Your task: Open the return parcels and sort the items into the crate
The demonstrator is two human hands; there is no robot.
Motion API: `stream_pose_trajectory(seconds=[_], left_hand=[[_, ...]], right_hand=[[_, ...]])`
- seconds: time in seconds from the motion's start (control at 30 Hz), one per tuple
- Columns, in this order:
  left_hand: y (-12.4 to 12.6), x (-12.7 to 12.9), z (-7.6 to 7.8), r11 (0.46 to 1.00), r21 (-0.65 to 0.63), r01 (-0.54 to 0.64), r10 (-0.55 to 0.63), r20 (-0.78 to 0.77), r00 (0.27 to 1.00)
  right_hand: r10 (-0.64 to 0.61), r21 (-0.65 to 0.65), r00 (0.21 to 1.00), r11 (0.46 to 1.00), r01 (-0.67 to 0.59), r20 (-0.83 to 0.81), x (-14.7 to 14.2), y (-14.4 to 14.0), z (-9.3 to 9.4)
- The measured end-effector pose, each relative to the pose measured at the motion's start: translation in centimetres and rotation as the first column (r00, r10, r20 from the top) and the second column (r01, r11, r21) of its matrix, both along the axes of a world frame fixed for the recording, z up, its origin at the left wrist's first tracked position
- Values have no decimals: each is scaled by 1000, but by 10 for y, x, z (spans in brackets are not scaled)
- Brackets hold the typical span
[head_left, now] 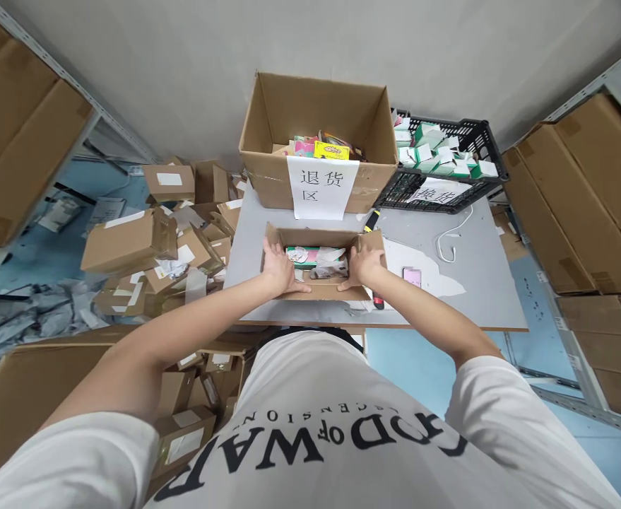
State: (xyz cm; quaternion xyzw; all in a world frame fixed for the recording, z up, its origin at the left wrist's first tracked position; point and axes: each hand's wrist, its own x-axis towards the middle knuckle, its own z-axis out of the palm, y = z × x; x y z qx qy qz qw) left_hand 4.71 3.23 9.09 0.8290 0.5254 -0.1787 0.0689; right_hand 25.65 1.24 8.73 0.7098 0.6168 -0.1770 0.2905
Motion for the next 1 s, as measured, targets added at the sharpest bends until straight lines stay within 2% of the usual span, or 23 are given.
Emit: stream_pose_trajectory(seconds=[0.1,0.2,0.27,0.37,0.43,0.57,0.67,0.8,0.87,0.93,1.0], left_hand=[[-5,-18,-5,998,17,-68,68,1,998],[-13,-37,-22,995,-4,-98,98,62,993],[-19,-47,-40,995,-15,-94,95,167,981],[-23,-57,-67,997,-34,-76,83,395,915],[-22,-59,-81,996,-40,-74,84,514,854],[-19,-61,-92,996,-38,-76,84,599,796],[-19,-62,-94,997,-31,-72,76,598,798],[-21,-63,-86,997,-24,-74,75,541,838],[-22,-61,-74,995,-10,-100,93,481,872],[-22,-57,-56,990,48,-132,100,423,901],[-19,-48,-39,988,115,-101,49,390,920]], right_hand=[[-100,-64,990,994,94,-99,29,-9,-11],[-104,-55,948,994,92,-302,53,-27,-30],[-60,42,866,995,93,-497,63,-40,-46],[73,217,683,968,129,-727,71,-53,-68],[118,267,609,950,161,-785,73,-57,-80],[111,267,598,947,177,-794,75,-56,-87],[132,286,677,951,120,-724,74,-55,-76],[215,414,877,910,-20,-430,56,-56,-34],[314,458,885,879,-135,-342,38,-54,-11],[358,399,881,890,-222,-310,18,-44,5],[371,297,889,910,-290,-267,0,-28,8]])
